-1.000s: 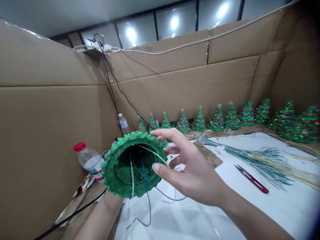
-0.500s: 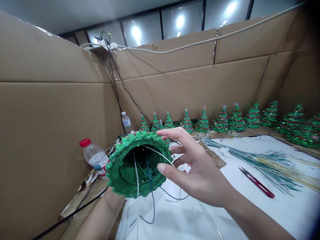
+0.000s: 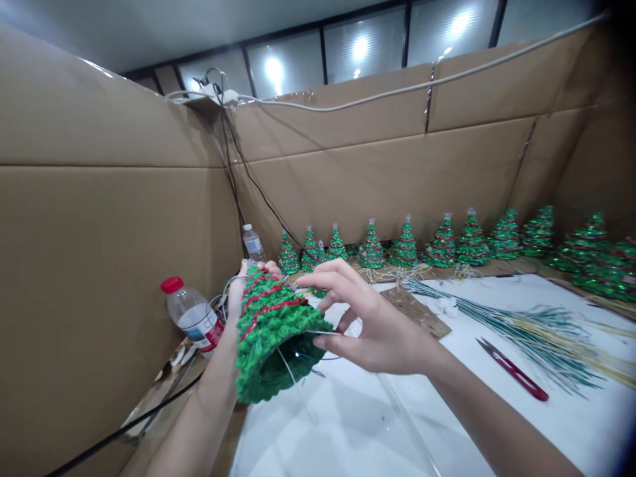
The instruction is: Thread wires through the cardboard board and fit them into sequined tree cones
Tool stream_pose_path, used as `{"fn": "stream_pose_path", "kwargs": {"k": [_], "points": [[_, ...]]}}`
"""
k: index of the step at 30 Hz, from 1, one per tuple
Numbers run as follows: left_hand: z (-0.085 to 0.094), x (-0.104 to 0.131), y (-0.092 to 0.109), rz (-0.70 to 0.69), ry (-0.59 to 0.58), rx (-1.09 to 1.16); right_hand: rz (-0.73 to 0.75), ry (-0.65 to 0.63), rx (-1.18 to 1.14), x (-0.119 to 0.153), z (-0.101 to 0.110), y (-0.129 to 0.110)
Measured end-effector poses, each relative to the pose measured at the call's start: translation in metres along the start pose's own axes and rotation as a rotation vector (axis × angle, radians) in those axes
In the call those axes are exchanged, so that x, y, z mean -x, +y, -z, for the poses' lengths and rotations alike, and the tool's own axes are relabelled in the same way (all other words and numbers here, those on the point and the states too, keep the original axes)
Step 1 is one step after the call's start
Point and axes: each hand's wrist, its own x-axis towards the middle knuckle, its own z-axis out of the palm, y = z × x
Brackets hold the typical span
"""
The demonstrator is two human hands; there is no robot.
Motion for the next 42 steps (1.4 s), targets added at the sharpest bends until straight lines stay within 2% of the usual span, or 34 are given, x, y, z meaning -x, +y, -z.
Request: {"fn": "stream_pose_path", "kwargs": {"k": [2, 5, 8, 11, 13, 15, 17, 20, 22, 24, 27, 36, 42], "points": [[-0.002, -0.002, 0.013, 0.049, 0.016, 0.126, 0.025, -0.05, -0.008, -0.001, -0.001, 0.005], [-0.008, 0.003, 0.024, 0.018, 0.024, 0.194, 0.024, -0.128, -0.007, -0.003, -0.003, 0.012], [-0.014, 0.011, 0.026, -0.11, -0.006, 0.126, -0.049, -0.213, 0.015, -0.003, -0.001, 0.02], [-0.015, 0.017, 0.021, -0.262, -0.086, -0.004, -0.138, -0.306, 0.075, -0.001, 0.009, 0.025], [-0.014, 0.019, 0.016, -0.36, -0.111, -0.105, -0.129, -0.321, 0.149, 0.0, 0.016, 0.023], [-0.015, 0.022, 0.011, -0.45, -0.097, -0.218, -0.088, -0.229, 0.191, -0.001, 0.017, 0.016], [-0.016, 0.026, 0.007, -0.518, -0.07, -0.324, -0.064, -0.062, 0.207, -0.005, 0.01, 0.006], [-0.019, 0.031, 0.002, -0.593, -0.044, -0.478, 0.001, 0.169, 0.271, -0.012, -0.014, -0.008], [-0.02, 0.034, -0.001, -0.639, -0.025, -0.548, 0.073, 0.254, 0.342, -0.018, -0.032, -0.014], [-0.02, 0.036, -0.004, -0.669, -0.014, -0.573, 0.124, 0.299, 0.454, -0.022, -0.045, -0.018], [-0.021, 0.038, -0.007, -0.693, -0.022, -0.587, 0.156, 0.348, 0.598, -0.027, -0.053, -0.018], [-0.024, 0.041, -0.011, -0.7, -0.002, -0.616, 0.243, 0.361, 0.708, -0.027, -0.051, -0.01], [-0.022, 0.042, -0.013, -0.733, -0.041, -0.647, 0.253, 0.381, 0.759, -0.027, -0.051, -0.004]]}}
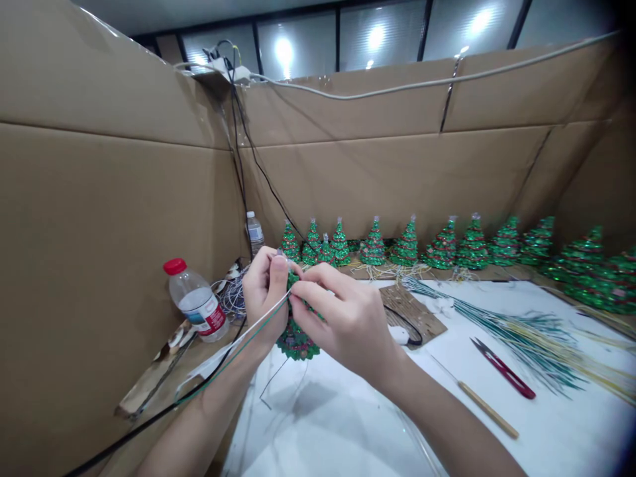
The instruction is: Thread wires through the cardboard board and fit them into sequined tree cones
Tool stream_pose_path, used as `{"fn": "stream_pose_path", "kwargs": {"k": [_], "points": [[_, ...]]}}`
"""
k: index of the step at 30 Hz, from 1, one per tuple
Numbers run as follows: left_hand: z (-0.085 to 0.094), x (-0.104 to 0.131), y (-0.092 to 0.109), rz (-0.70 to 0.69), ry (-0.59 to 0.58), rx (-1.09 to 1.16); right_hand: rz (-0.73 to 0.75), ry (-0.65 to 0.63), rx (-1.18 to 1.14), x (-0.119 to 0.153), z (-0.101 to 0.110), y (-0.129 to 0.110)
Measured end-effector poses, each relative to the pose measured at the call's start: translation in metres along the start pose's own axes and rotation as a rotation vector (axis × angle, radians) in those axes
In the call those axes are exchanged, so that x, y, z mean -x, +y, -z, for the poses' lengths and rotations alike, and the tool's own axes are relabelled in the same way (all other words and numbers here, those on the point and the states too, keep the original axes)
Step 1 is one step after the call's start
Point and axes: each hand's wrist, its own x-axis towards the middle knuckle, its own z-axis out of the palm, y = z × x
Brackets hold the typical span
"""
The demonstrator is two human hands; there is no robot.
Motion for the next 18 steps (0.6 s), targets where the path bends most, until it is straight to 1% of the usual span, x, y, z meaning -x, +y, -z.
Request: {"fn": "stream_pose_path", "kwargs": {"k": [2, 5, 10, 12, 15, 18], "points": [[0.0003, -0.0002, -0.0001, -0.005, 0.006, -0.004, -0.013, 0.023, -0.009, -0.0004, -0.0014, 0.0017], [0.0002, -0.001, 0.0013, -0.002, 0.026, -0.023, -0.071, 0.068, -0.072, -0.0018, -0.0025, 0.0043], [-0.0006, -0.0023, 0.0066, 0.033, 0.01, -0.005, -0.168, 0.058, -0.209, -0.0018, -0.0019, 0.0058], [-0.0005, -0.0025, 0.0077, 0.042, 0.004, -0.008, -0.17, 0.062, -0.222, -0.0007, -0.0019, 0.0049], [0.0003, -0.0023, 0.0072, 0.01, 0.0, -0.039, -0.143, 0.073, -0.232, 0.0006, -0.0037, 0.0033], [0.0012, -0.0021, 0.0058, -0.003, 0.01, -0.035, -0.104, 0.105, -0.196, 0.0012, -0.0074, 0.0023]]}}
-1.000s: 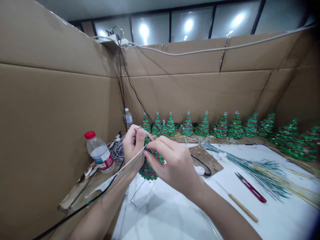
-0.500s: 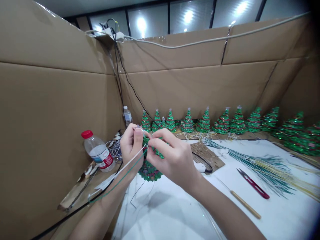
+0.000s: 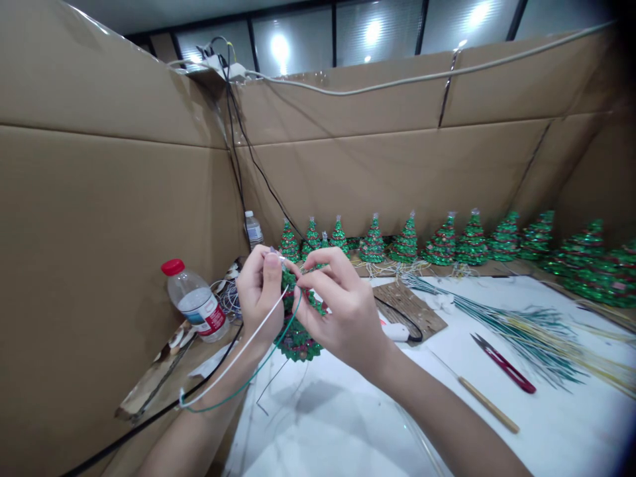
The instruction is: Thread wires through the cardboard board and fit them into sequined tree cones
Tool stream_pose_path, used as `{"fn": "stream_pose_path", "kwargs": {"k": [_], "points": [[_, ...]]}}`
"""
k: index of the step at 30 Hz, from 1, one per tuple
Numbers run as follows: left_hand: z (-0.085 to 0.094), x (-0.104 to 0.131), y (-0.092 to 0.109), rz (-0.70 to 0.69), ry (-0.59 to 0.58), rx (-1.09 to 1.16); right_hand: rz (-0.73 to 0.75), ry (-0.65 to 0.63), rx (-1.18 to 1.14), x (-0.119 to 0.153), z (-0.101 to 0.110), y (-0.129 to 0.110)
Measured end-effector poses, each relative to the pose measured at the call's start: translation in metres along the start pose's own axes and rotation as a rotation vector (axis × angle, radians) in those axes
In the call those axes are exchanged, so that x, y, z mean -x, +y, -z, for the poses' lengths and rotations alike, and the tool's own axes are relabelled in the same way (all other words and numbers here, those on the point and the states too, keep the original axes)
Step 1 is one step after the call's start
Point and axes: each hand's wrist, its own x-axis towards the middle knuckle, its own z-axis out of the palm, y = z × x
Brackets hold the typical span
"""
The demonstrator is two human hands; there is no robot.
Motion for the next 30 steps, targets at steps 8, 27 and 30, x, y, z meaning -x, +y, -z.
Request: {"fn": "stream_pose_path", "kwargs": {"k": [8, 27, 30], "points": [[0.0009, -0.001, -0.001, -0.003, 0.065, -0.037, 0.083, 0.016, -0.02, 0.0017, -0.0074, 0.0021], [0.0013, 0.0006, -0.0044, 0.022, 0.049, -0.072, 0.069, -0.007, -0.082, 0.0006, -0.008, 0.0033], [0.0005, 0.0015, -0.0039, 0.026, 0.022, -0.078, 0.062, -0.015, -0.06, -0.0005, -0.0066, 0.0007]]}}
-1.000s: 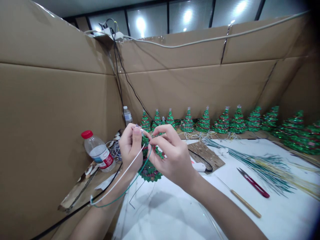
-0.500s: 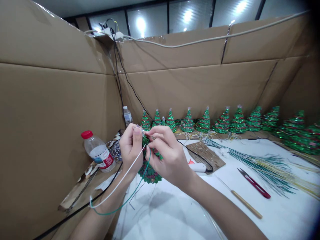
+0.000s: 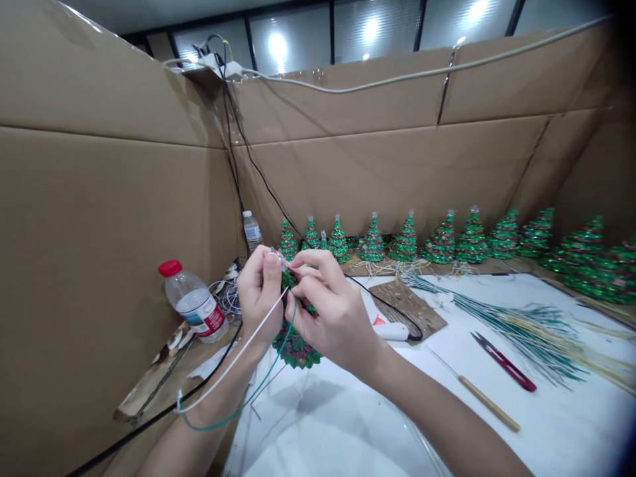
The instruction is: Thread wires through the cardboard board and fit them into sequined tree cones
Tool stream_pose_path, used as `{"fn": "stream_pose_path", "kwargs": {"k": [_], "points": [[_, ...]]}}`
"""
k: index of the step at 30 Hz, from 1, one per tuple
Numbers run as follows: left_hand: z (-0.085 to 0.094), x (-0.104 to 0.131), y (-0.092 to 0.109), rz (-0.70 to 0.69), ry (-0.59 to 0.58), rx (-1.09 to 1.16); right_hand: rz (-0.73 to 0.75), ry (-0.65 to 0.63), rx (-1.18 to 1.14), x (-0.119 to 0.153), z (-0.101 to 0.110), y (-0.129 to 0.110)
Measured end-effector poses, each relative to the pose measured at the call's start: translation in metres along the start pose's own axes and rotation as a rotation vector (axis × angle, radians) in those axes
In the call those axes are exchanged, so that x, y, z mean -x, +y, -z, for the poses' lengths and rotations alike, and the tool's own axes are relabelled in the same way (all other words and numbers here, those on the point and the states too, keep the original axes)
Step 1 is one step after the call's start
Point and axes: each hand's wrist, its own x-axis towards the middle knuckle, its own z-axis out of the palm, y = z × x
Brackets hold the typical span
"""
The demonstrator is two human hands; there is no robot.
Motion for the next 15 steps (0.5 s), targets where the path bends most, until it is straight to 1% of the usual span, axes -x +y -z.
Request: {"fn": "stream_pose_path", "kwargs": {"k": [4, 11, 15], "points": [[-0.0002, 0.0, 0.0008, -0.027, -0.014, -0.037, 0.007, -0.006, 0.025, -0.0005, 0.0008, -0.0005], [0.0017, 0.0004, -0.0006, -0.111, -0.021, -0.091, 0.015, -0.024, -0.006, -0.0004, 0.0016, 0.0007], [0.0016, 0.0007, 0.0001, -0.114, -0.041, -0.094, 0.018, -0.031, -0.036, -0.0007, 0.0022, 0.0016]]}}
